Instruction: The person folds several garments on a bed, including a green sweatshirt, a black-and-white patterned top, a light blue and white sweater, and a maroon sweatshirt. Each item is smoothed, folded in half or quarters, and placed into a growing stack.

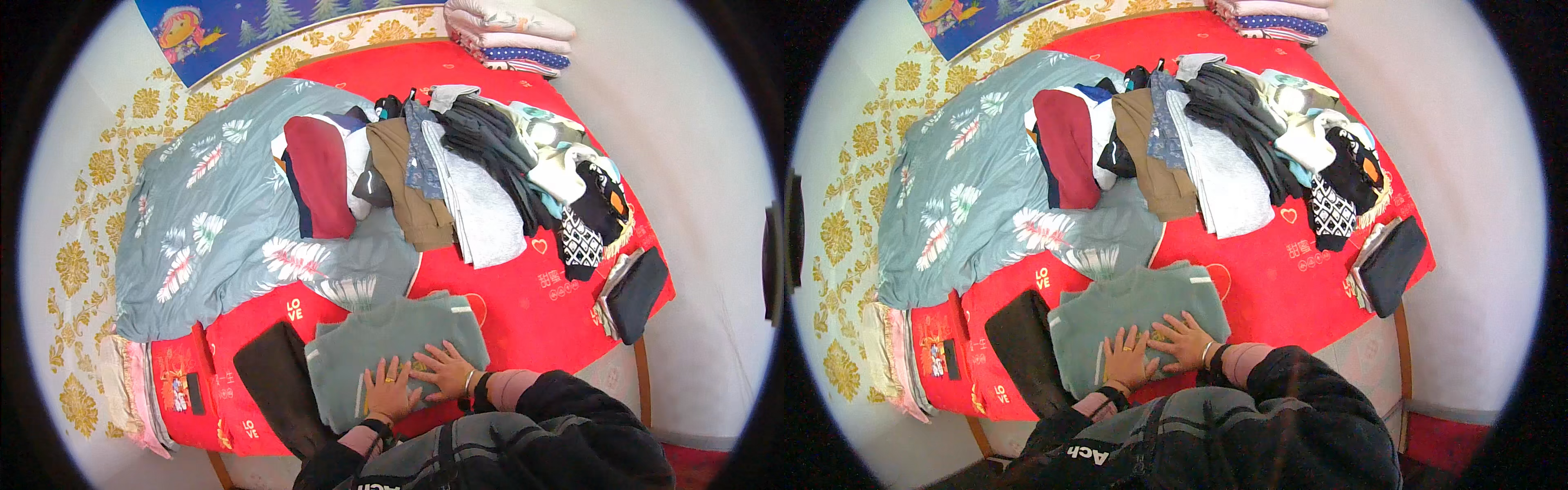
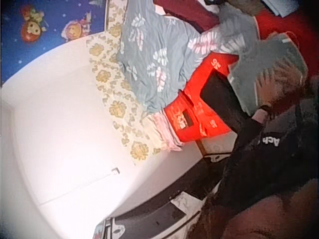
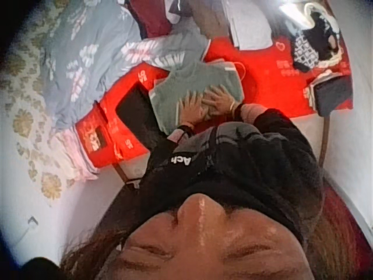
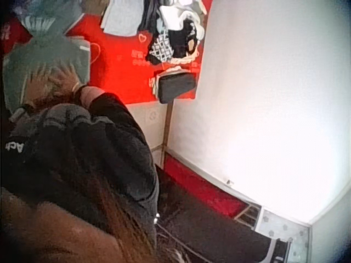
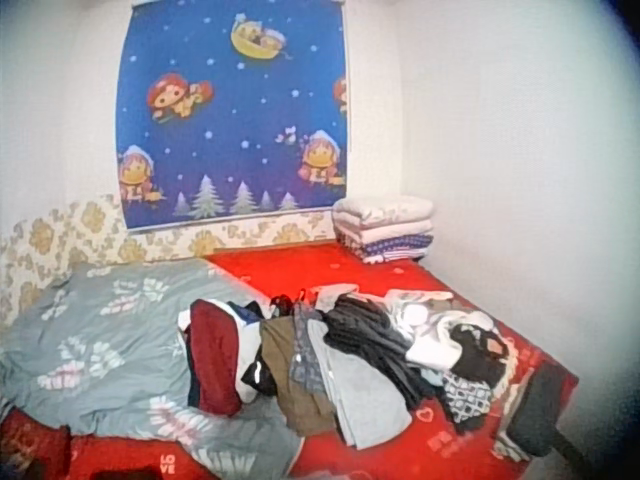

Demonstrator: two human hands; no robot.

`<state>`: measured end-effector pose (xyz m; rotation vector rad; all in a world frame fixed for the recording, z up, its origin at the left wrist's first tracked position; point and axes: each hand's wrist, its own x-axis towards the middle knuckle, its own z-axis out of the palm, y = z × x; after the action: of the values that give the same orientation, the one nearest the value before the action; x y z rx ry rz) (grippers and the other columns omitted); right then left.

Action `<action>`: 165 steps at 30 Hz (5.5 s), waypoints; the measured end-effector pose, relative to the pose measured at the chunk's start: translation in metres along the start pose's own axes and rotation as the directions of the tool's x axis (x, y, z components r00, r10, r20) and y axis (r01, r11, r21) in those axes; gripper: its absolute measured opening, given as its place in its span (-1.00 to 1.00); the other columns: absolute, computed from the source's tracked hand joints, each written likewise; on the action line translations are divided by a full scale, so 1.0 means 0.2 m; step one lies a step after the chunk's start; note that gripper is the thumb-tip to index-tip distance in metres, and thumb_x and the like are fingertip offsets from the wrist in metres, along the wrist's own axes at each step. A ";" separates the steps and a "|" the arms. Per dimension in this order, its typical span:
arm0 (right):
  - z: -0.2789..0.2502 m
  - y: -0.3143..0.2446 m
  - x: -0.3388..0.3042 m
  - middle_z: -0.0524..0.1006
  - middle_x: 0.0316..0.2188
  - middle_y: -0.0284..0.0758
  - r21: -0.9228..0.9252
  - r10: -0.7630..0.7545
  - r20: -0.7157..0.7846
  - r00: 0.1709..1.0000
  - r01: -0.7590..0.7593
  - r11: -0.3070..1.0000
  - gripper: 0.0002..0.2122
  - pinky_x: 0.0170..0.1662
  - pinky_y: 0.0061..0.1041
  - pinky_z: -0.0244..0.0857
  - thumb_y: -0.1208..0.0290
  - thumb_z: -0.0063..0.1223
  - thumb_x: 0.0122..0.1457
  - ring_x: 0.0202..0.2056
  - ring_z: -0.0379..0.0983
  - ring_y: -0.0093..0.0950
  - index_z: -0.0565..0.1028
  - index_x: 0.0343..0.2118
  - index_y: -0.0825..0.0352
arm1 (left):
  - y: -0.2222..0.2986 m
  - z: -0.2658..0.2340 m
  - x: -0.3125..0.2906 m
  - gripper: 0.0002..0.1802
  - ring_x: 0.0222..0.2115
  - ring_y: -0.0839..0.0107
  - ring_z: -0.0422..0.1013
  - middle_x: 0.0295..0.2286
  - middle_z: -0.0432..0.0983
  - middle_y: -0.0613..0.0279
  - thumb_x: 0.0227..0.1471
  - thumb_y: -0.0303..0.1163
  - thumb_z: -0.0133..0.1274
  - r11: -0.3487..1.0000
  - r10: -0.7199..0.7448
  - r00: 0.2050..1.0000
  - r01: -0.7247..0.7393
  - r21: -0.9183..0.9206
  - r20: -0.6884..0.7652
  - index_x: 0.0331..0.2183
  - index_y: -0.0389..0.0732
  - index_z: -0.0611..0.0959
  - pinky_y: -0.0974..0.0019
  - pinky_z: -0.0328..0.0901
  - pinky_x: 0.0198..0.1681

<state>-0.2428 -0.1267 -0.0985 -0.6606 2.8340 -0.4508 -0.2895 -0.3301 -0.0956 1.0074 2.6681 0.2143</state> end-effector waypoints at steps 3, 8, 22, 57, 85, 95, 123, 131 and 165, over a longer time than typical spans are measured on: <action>0.06 0.05 0.02 0.12 0.21 -0.31 0.043 -0.028 -0.026 0.999 0.029 0.999 -0.30 0.18 0.11 -0.20 -0.15 0.07 -0.09 0.22 -0.04 -0.16 0.21 0.17 -0.08 | -0.02 0.06 0.03 -0.25 0.16 0.04 0.01 0.12 0.16 0.13 -0.13 0.12 0.01 0.999 0.022 0.997 -0.023 -0.024 -0.079 0.09 0.00 0.36 -0.30 -0.19 0.13; 0.15 0.12 0.03 0.13 0.21 -0.30 0.096 -0.046 -0.074 0.996 0.053 0.994 -0.29 0.18 0.10 -0.19 -0.13 0.10 -0.11 0.22 -0.02 -0.16 0.22 0.16 -0.07 | -0.04 0.10 0.08 -0.25 0.14 0.05 0.04 0.10 0.19 0.13 -0.19 0.08 0.07 0.998 0.022 0.997 -0.027 -0.064 -0.072 0.06 -0.01 0.41 -0.30 -0.16 0.12; 0.03 0.11 -0.26 0.07 0.23 -0.29 -0.030 0.226 -0.003 0.974 -0.226 0.974 -0.37 0.25 -0.08 -0.24 -0.06 -0.04 0.06 0.26 -0.09 -0.25 0.13 0.20 -0.04 | 0.05 0.04 0.00 -0.30 0.13 0.03 0.05 0.10 0.18 0.06 -0.08 0.04 -0.04 1.000 -0.018 0.994 0.019 0.009 -0.110 0.09 -0.05 0.35 -0.20 -0.17 0.17; -1.11 2.51 -1.22 0.38 -0.05 0.00 0.689 0.918 -0.382 0.106 -0.629 0.360 -0.35 0.04 -0.27 0.22 0.24 0.21 -0.10 0.02 0.28 -0.11 0.24 0.08 0.37 | 0.83 0.30 -0.20 -0.54 -0.08 -0.11 0.28 -0.13 0.38 -0.20 -0.26 -0.42 0.05 0.865 -0.502 0.766 0.440 -0.242 -0.402 -0.20 -0.35 0.54 -0.04 0.17 0.01; -1.21 0.67 -1.46 0.50 -0.19 -0.11 0.622 0.189 -0.509 0.840 0.207 0.755 -0.70 -0.07 -0.40 0.29 0.36 -0.05 0.16 -0.15 0.45 -0.28 0.42 -0.09 0.41 | 1.83 -0.75 0.59 -0.55 -0.15 0.40 0.37 -0.19 0.45 0.18 -0.11 -0.59 0.03 0.523 0.314 0.947 -0.232 -0.820 -0.068 -0.08 -0.27 0.44 0.34 0.25 -0.05; -1.17 0.65 -1.46 0.46 -0.35 -0.18 0.637 0.275 -0.484 0.831 0.120 0.761 -0.74 -0.17 -0.39 0.25 0.35 0.15 0.02 -0.27 0.40 -0.30 0.43 -0.27 0.38 | 1.67 -0.99 0.39 -0.62 -0.21 0.24 0.41 -0.30 0.46 0.05 -0.28 -0.68 -0.11 -0.276 0.295 0.940 -0.088 -0.957 -0.171 -0.28 -0.25 0.43 0.23 0.29 -0.07; -1.31 0.39 -1.43 0.47 -0.39 -0.42 0.988 0.404 -0.138 0.904 0.095 0.125 -0.84 -0.21 -0.64 0.27 0.48 0.09 0.07 -0.32 0.35 -0.66 0.40 -0.29 0.33 | 1.49 -0.89 0.22 -0.77 -0.26 0.36 0.47 -0.26 0.50 0.17 0.18 -0.38 -0.18 -0.394 0.085 0.996 0.026 -0.919 -0.008 -0.18 -0.29 0.47 0.29 0.36 -0.14; -1.29 0.42 -1.50 0.51 -0.36 -0.41 0.987 0.274 0.033 0.961 -0.074 0.141 -0.79 -0.22 -0.62 0.30 0.48 0.00 0.14 -0.34 0.40 -0.63 0.46 -0.18 0.42 | 1.48 -0.97 0.13 -0.75 -0.26 0.33 0.46 -0.26 0.50 0.12 0.19 -0.39 -0.20 -0.575 0.119 0.983 -0.049 -0.817 -0.142 -0.18 -0.33 0.45 0.28 0.34 -0.13; -1.19 0.44 -1.49 0.46 -0.35 -0.10 0.525 0.338 -0.340 0.877 -0.121 0.842 -0.74 -0.25 -0.36 0.30 0.52 0.04 -0.08 -0.33 0.45 -0.19 0.40 -0.26 0.41 | 1.47 -0.75 0.07 -0.42 0.07 0.09 0.23 0.05 0.28 -0.01 0.15 -0.10 -0.20 -0.529 0.208 0.974 0.040 -0.848 -0.084 0.08 -0.32 0.30 0.04 0.06 0.17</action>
<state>-0.0769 0.1437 0.1290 -0.1085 2.9184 -1.3543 -0.1628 -0.1084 0.1136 0.3290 0.8443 2.0623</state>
